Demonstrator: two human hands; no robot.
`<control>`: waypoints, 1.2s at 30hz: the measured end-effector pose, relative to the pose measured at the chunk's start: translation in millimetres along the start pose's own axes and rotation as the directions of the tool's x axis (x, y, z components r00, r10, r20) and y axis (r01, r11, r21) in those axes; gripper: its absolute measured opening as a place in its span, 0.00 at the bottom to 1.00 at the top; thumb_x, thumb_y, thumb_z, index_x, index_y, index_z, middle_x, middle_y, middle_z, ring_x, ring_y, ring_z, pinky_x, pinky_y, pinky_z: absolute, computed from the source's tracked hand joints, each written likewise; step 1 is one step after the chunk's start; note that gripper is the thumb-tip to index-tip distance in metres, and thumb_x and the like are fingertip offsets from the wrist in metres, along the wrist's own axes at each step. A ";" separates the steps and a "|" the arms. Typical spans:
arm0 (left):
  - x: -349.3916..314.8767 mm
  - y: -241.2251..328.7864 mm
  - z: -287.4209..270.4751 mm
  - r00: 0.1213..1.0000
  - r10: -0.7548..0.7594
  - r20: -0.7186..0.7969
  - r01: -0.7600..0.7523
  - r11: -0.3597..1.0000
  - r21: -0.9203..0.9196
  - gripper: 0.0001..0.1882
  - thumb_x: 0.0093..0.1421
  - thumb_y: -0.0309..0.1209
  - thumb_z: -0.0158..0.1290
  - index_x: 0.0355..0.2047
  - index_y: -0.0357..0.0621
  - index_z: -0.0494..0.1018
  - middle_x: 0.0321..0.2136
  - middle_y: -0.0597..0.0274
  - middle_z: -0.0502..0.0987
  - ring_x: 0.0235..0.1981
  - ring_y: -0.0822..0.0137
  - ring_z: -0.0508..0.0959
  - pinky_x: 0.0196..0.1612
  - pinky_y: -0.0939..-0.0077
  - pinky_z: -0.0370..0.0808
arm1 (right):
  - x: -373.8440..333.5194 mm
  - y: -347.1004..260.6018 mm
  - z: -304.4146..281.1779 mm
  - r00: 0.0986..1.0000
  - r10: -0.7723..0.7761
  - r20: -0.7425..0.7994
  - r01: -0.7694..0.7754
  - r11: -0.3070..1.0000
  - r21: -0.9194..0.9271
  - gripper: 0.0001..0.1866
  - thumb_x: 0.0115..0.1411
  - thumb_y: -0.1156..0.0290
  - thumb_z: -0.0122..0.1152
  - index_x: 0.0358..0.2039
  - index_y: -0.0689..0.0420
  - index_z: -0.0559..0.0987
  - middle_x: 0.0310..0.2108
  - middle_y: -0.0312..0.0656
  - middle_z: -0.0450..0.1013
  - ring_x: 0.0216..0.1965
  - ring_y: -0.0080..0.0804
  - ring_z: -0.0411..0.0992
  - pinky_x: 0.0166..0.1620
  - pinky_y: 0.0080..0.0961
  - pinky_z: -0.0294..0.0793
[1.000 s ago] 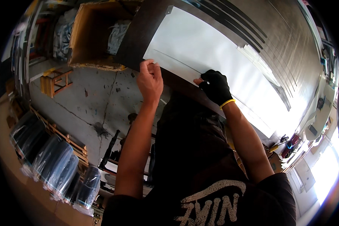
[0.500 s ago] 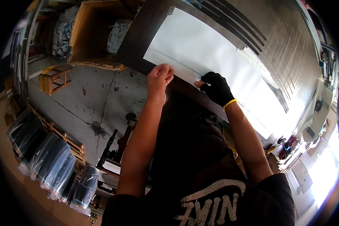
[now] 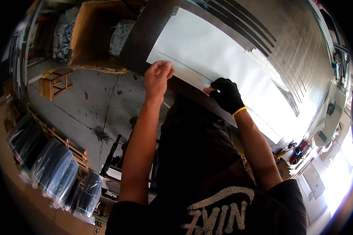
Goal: The person aligns a white protective film on a large dark panel, smooths it with their hands, and uses a yellow squeegee to press the film flat. They then peel back a corner of the film to check the edge.
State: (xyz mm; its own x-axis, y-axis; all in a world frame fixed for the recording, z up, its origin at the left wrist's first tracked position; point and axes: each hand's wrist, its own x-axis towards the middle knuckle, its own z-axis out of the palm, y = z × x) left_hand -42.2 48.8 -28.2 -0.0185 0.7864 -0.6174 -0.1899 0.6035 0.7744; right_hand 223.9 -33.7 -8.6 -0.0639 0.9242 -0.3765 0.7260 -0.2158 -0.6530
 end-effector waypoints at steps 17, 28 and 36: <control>-0.9 -2.2 -0.8 0.995 0.064 0.073 -0.075 0.983 0.167 0.11 0.76 0.36 0.61 0.47 0.40 0.83 0.36 0.67 0.85 0.40 0.75 0.83 0.45 0.78 0.78 | -9.9 5.9 -13.9 0.996 0.086 0.040 -0.087 0.996 0.019 0.15 0.61 0.56 0.78 0.35 0.56 0.91 0.36 0.46 0.85 0.41 0.48 0.84 0.47 0.37 0.82; -7.3 -5.3 0.1 0.994 0.084 0.069 -0.098 0.970 0.225 0.11 0.75 0.37 0.63 0.45 0.41 0.85 0.35 0.71 0.84 0.39 0.78 0.82 0.43 0.80 0.74 | -18.7 18.3 -42.7 0.978 0.148 0.150 -0.163 0.982 0.096 0.11 0.65 0.61 0.75 0.43 0.53 0.91 0.42 0.45 0.86 0.46 0.47 0.84 0.51 0.36 0.82; -11.1 2.2 -1.8 0.990 0.069 0.127 -0.101 0.957 0.272 0.14 0.76 0.39 0.61 0.48 0.40 0.85 0.39 0.70 0.85 0.40 0.77 0.81 0.43 0.78 0.74 | -5.7 -0.8 -50.8 0.983 -0.149 -0.106 0.142 0.987 -0.077 0.06 0.58 0.70 0.77 0.36 0.55 0.90 0.36 0.45 0.85 0.39 0.46 0.83 0.47 0.38 0.81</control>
State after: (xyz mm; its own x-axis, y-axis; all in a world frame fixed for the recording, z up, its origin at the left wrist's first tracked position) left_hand -44.2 41.1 -19.9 0.0933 0.8363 -0.5403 0.0869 0.5337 0.8412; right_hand 258.5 -22.8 27.5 -0.0986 0.9742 -0.2029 0.7601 -0.0579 -0.6473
